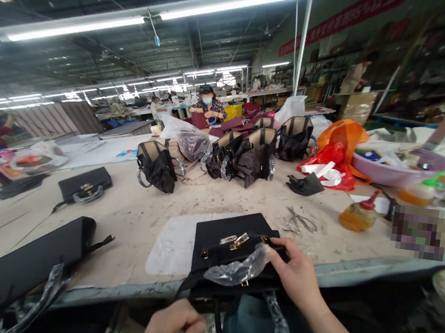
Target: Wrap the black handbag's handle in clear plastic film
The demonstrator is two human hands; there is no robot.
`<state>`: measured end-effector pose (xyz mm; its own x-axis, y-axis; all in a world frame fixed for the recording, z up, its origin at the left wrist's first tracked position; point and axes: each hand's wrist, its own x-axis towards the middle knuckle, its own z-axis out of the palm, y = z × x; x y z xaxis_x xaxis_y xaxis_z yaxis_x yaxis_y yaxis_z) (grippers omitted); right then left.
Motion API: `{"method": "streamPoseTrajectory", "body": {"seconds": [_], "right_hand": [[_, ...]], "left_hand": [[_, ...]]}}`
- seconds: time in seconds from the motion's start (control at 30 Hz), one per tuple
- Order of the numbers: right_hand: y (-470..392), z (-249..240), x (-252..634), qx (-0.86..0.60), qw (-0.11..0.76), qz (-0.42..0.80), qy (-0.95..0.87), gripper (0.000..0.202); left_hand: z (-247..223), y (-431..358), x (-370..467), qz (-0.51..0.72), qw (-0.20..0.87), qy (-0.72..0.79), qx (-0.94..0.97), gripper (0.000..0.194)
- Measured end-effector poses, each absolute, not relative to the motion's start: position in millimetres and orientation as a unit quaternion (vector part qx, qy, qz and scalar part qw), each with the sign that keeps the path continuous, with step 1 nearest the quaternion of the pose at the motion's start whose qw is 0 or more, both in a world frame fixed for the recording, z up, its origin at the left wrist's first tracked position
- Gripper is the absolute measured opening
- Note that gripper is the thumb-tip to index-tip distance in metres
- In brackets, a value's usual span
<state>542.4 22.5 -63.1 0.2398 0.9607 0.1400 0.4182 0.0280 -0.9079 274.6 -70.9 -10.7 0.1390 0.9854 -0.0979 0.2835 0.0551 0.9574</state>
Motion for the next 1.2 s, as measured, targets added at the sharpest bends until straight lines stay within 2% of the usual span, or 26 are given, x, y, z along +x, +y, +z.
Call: {"method": "streamPoseTrajectory", "body": {"seconds": [0.03,0.1,0.2,0.37,0.47,0.57,0.77,1.1,1.2], "right_hand": [[20,-63,541,-0.631,0.470,0.287,-0.546,0.045],[16,-63,538,-0.631,0.477,0.277,-0.547,0.044],[10,-64,533,-0.633,0.489,0.261,-0.540,0.042],[-2,-69,521,-0.612,0.506,0.264,-0.548,0.036],[-8,-73,515,-0.601,0.511,0.268,-0.553,0.033],[-10,-78,513,-0.596,0.516,0.275,-0.551,0.031],[-9,-87,514,-0.600,0.532,0.282,-0.527,0.031],[-11,-97,521,-0.621,0.537,0.294,-0.489,0.035],[-9,-99,525,-0.627,0.533,0.298,-0.483,0.035]], "left_hand": [[-3,-63,276,0.382,0.393,0.556,0.625,0.007],[8,-50,288,0.354,0.325,0.550,0.683,0.007],[7,-36,317,0.303,0.252,0.541,0.743,0.031],[-26,-24,345,0.173,-0.008,0.594,0.785,0.048],[-43,-18,341,0.148,-0.108,0.556,0.811,0.036],[-54,-12,333,0.179,-0.160,0.505,0.829,0.025],[-67,-9,328,0.268,-0.141,0.456,0.837,0.018],[-67,-3,340,0.375,0.067,0.457,0.804,0.014],[-63,-3,338,0.361,0.095,0.450,0.811,0.012]]}}
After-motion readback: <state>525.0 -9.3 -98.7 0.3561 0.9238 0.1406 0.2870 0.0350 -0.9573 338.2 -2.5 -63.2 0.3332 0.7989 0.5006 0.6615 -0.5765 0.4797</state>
